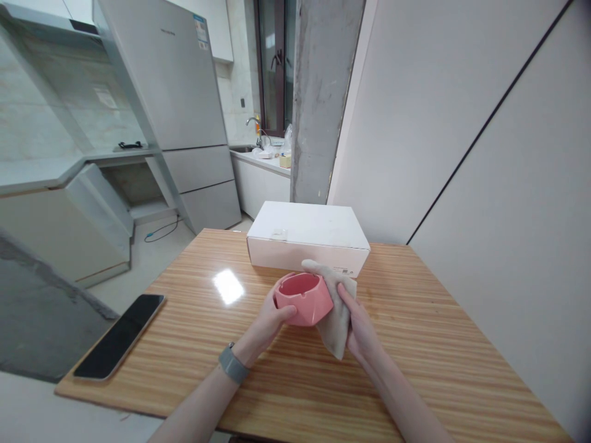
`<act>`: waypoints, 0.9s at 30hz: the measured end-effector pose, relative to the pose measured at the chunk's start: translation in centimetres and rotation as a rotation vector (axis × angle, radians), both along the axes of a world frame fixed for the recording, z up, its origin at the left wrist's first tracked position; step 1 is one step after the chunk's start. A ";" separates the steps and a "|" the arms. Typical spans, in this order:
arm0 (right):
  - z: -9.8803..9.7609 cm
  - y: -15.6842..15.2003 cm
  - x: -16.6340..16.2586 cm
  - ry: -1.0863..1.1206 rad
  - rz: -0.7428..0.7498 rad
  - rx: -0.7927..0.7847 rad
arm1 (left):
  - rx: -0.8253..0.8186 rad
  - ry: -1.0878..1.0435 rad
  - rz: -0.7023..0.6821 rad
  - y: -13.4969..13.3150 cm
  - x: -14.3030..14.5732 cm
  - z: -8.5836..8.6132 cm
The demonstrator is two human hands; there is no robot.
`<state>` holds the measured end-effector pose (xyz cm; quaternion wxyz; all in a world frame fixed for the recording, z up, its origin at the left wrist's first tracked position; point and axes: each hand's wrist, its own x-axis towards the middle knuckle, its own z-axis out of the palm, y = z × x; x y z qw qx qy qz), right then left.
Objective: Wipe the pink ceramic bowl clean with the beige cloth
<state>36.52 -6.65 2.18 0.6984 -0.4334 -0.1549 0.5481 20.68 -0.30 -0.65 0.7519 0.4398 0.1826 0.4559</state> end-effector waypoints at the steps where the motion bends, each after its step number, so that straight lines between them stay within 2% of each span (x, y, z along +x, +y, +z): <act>1: 0.0 0.0 -0.1 0.004 0.000 -0.001 | 0.000 0.004 0.019 0.1 0.0 0.0; 9: -0.4 -0.1 -0.1 -0.087 0.038 0.033 | 0.053 0.084 0.230 0.7 -0.1 -0.8; 16: -0.6 -0.2 -0.4 -0.055 0.046 0.034 | 0.021 0.153 0.305 1.1 0.0 -1.3; 18: -0.4 -0.2 -0.5 -0.040 0.017 0.010 | -0.001 0.116 0.248 1.0 -0.1 -1.1; 23: 0.2 -0.1 0.4 -0.013 -0.080 -0.018 | -0.100 -0.072 -0.020 0.5 0.0 0.2; 27: 0.4 0.2 1.4 0.002 -0.123 0.002 | -0.037 -0.047 -0.064 0.1 0.1 0.8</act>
